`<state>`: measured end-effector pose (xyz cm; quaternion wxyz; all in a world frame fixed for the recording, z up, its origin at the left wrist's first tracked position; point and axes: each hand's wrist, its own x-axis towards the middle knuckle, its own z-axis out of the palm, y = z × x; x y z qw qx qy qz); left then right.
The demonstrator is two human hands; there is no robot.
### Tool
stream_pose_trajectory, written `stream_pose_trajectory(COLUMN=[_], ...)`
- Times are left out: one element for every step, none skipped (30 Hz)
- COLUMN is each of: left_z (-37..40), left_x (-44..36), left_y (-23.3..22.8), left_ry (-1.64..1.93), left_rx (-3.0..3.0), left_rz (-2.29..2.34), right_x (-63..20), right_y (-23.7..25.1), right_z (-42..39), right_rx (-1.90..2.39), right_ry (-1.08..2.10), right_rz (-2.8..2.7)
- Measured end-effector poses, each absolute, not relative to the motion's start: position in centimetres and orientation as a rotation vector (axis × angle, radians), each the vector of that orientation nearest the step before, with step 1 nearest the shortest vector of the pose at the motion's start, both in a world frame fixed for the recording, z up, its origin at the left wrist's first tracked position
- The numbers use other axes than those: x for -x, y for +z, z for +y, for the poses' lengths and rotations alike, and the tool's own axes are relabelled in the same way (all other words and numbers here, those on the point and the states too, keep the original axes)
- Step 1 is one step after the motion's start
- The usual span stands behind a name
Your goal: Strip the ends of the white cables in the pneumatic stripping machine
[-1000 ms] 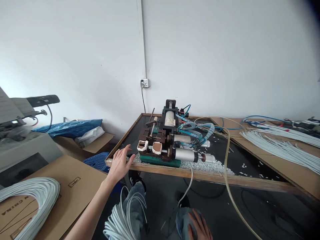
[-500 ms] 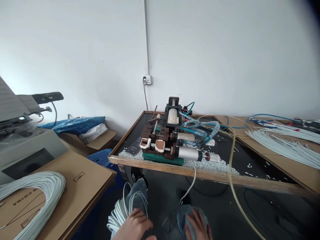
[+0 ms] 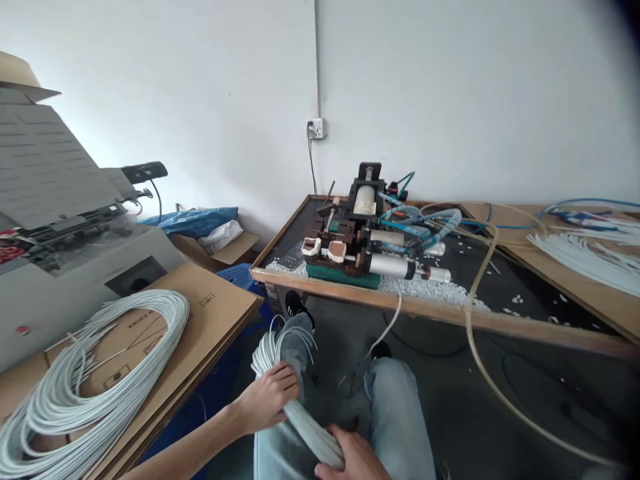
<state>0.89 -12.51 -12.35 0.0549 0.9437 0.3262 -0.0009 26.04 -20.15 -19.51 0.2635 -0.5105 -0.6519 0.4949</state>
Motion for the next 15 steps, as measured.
stream_pose_trajectory(left_z=[-12.7,-12.9,-13.0,-13.1,-13.2,-13.2,-13.3,-13.3,-13.4,-13.6,-13.8,-14.0,-14.2,-14.4,-14.5], left_x=[-1.1,-1.3,-1.7,-2.2,-2.7,-3.4,-4.2,-5.1,-6.1,-6.9,-7.7,-8.3,-8.6,-8.7,-8.5], left_y=[-12.3,-12.2,-12.1,-11.8,-11.6,-11.3,-11.2,-11.2,-11.3,-11.5,-11.7,-11.9,-12.0,-12.1,-12.1], left_ry=[-0.021,-0.044,-0.077,-0.124,-0.194,-0.279,-0.367,-0.448,-0.517,-0.570,-0.604,-0.627,-0.650,-0.662,-0.652], left_rx=[-2.860,-2.852,-2.842,-2.834,-2.824,-2.813,-2.804,-2.797,-2.794,-2.794,-2.800,-2.813,-2.828,-2.846,-2.869], left_rz=[1.041,1.091,1.134,1.168,1.186,1.183,1.159,1.119,1.074,1.034,1.004,0.982,0.970,0.963,0.954], right_x=[-26.3,-26.7,-27.0,-27.3,-27.4,-27.4,-27.2,-26.9,-26.6,-26.4,-26.3,-26.4,-26.8,-27.3,-28.1], right_y=[-18.7,-17.9,-17.2,-16.8,-16.6,-16.7,-17.0,-17.4,-18.0,-18.6,-19.1,-19.5,-19.8,-20.0,-20.0], right_z=[-20.8,-21.7,-22.6,-23.6,-24.6,-25.6,-26.5,-27.2,-27.6,-27.9,-27.9,-27.8,-27.6,-27.3,-27.0], right_rx=[1.373,1.363,1.355,1.352,1.352,1.353,1.355,1.354,1.339,1.311,1.258,1.176,1.085,0.988,0.897], right_ry=[1.360,1.372,1.400,1.440,1.501,1.578,1.665,1.756,1.837,1.904,1.944,1.950,1.916,1.851,1.764], right_rz=[-1.702,-1.629,-1.545,-1.453,-1.343,-1.213,-1.058,-0.876,-0.671,-0.451,-0.229,-0.029,0.140,0.274,0.376])
